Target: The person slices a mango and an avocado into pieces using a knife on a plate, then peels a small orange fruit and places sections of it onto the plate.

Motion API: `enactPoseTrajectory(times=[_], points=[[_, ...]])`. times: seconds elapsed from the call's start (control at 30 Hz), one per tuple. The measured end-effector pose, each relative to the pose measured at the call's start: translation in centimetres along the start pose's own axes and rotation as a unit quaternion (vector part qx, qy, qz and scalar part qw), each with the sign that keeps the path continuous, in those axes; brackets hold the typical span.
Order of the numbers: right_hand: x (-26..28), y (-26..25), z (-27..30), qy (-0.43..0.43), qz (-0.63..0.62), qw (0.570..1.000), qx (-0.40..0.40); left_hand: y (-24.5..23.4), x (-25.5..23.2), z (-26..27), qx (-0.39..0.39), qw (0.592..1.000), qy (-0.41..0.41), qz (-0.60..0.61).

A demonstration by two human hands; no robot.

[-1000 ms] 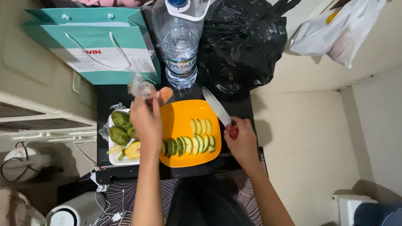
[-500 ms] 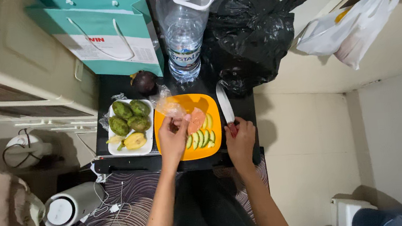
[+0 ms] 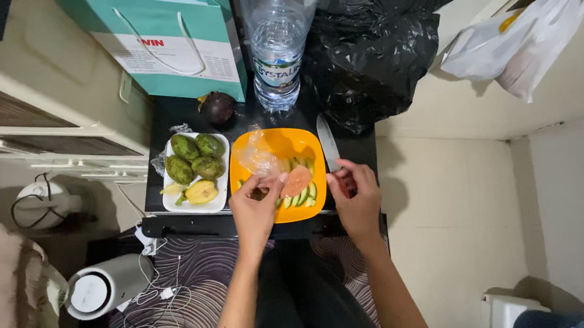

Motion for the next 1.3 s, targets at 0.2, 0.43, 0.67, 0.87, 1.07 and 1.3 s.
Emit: enactPoseTrajectory(times=[0.2, 0.43, 0.67, 0.87, 1.07, 1.3], points=[[10.4, 0.1, 0.1, -0.318, 0.050, 0.945, 0.059, 0.4, -1.0, 0.4, 0.019, 0.997, 0.070, -0.017], [10.0, 1.2, -0.2, -0.293, 0.049, 0.951, 0.084, -0.7, -0.4, -0.4, 0.030, 0.998, 0.042, 0.023], [9.4, 2.3, 0.0, -0.174, -0.041, 0.977, 0.116, -1.7, 0.6, -1.5, -0.017, 0.996, 0.075, 0.034], [10.9, 3.9, 1.2, -0.289, 0.008, 0.952, 0.097, -1.0, 1.9, -2.0, -0.021, 0.993, 0.082, 0.078], [10.5, 4.9, 0.0, -0.301, 0.038, 0.947, 0.103, -1.6, 2.6, -3.4, 0.007, 0.992, 0.082, 0.092], [10.2, 7.8, 0.7, -0.302, 0.016, 0.937, 0.176, -0.9, 4.7, -5.2, -0.002, 0.987, 0.050, 0.152]])
Point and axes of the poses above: each hand's wrist, its own z-axis away from the middle knuckle, its own y-axis out of the palm, x = y × z, the point moved 7 cm from there along -z, towards the middle knuckle, and after that the axes turned 2 degrees about y, right-handed, at the moved point
